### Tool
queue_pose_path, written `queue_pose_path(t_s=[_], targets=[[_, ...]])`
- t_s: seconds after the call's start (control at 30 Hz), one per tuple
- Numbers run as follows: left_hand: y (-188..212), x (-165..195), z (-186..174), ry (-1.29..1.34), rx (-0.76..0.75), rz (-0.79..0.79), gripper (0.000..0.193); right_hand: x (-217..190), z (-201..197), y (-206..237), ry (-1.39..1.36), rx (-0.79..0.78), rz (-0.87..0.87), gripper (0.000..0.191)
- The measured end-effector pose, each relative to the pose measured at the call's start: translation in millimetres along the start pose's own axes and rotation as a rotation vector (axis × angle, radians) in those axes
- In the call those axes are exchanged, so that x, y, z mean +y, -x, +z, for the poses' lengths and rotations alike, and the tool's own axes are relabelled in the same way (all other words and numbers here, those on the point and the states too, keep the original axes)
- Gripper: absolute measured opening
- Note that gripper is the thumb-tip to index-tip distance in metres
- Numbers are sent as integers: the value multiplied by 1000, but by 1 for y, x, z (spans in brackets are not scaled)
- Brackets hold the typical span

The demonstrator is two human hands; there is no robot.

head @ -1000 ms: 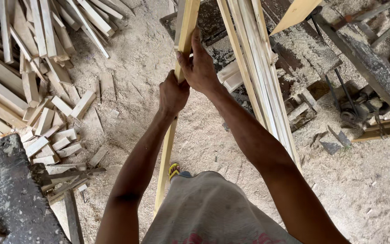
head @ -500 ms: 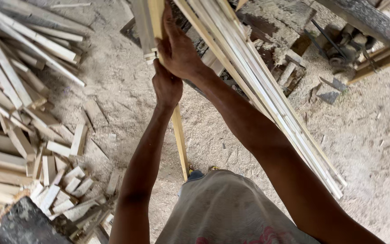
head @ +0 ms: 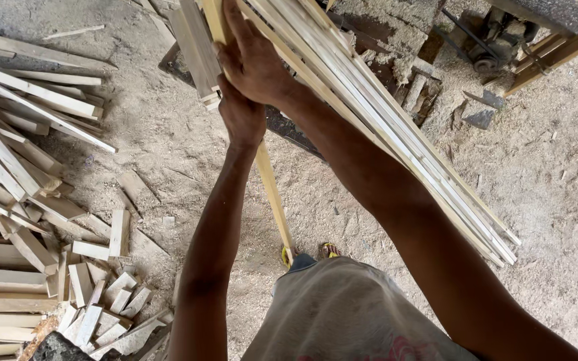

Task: The person feeds thin wooden strips along a work bench and smooths them with an electric planer, steadying each strip with the other hand. They pick additional strips from a pile, saw one strip to length with a hand saw, and continue planing the strips along the bench.

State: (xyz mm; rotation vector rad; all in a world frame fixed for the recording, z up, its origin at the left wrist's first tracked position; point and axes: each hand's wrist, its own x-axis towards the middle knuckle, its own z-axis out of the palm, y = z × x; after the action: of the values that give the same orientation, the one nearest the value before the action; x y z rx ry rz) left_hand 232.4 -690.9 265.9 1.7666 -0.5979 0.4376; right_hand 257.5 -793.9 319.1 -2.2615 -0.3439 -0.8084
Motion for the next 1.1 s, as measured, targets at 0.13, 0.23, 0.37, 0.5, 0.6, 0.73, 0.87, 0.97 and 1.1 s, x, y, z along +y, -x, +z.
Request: queue_pose_path(t_s=[0.13,0.23,0.37,0.5,0.6,0.73,0.87,0.97,1.1], targets=[[-5,15,16,88,-122,-150,76,12,-19,6,32,125,-219,79],[2,27,31,159,-294,-184,74,18,-40,21,1,116,-204,74],[24,32,39,254,-585,-23,64,25,-77,65,80,78,-8,73],[23,28,31,634,-571,-271,45,32,-119,137,169,66,148,65],[-2,25,31,592,-472,-332,72,44,-146,192,248,53,151,62],[-35,29,76,604,-391,-335,76,65,-183,259,356,-37,317,68],[-28,29,154,563,-378,-636,70,109,-224,317,483,-64,383,56],[4,24,217,502,-397,-730,64,162,-245,351,463,-87,414,38],[34,18,299,261,-455,-843,63,238,-265,394,352,-248,587,36]])
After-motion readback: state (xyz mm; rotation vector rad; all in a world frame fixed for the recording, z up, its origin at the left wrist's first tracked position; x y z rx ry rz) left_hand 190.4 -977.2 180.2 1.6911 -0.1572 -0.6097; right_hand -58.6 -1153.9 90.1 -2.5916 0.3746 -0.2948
